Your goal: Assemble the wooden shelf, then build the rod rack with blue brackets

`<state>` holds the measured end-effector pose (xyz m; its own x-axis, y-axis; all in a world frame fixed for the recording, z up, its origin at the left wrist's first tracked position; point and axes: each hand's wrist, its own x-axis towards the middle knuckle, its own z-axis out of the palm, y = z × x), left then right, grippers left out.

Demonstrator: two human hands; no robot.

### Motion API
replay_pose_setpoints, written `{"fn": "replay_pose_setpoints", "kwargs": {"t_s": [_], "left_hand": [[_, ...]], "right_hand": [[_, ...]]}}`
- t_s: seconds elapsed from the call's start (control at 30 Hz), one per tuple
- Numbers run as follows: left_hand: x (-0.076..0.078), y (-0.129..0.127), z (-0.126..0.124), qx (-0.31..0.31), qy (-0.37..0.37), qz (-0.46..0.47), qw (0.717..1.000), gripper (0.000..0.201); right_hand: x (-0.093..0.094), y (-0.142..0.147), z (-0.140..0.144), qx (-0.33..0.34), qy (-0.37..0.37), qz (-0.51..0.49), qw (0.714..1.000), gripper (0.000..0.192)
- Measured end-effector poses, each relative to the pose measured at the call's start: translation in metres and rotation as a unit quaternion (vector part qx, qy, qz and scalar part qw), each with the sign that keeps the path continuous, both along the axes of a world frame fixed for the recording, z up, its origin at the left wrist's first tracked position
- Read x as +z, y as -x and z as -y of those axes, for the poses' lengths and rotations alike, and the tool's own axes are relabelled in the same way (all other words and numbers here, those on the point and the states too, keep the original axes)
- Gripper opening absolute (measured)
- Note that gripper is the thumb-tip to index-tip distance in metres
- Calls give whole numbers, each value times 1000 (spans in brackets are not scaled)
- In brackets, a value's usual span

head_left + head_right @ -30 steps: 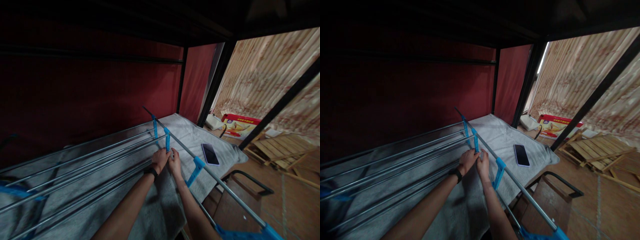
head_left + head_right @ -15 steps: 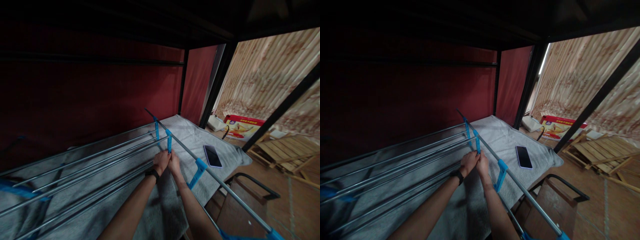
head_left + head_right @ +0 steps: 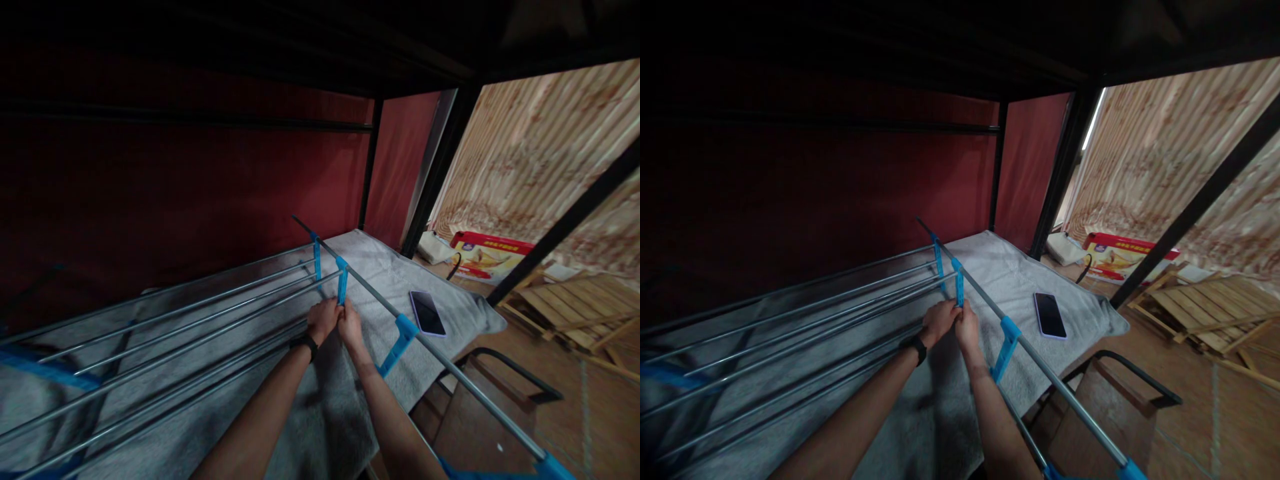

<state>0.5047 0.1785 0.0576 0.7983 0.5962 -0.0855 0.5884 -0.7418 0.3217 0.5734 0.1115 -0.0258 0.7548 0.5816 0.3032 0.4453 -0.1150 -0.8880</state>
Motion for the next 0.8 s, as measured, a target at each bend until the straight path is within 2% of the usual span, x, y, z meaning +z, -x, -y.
{"fn": "replay_pose_setpoints", "kwargs": {"t_s": [0.47, 0.67, 0.8], "left_hand": [[-8, -1, -13, -3, 52, 44, 998, 25], [-5, -2, -18, -10, 113, 70, 991, 22], [-10, -3, -22, -19, 161, 93, 982, 21]], "right_hand": [[0, 3, 2, -2, 11, 3, 1000, 41], [-1, 4, 3, 3, 1, 14, 1000, 40], [-2, 4, 3, 3, 4, 16, 1000, 37]]}}
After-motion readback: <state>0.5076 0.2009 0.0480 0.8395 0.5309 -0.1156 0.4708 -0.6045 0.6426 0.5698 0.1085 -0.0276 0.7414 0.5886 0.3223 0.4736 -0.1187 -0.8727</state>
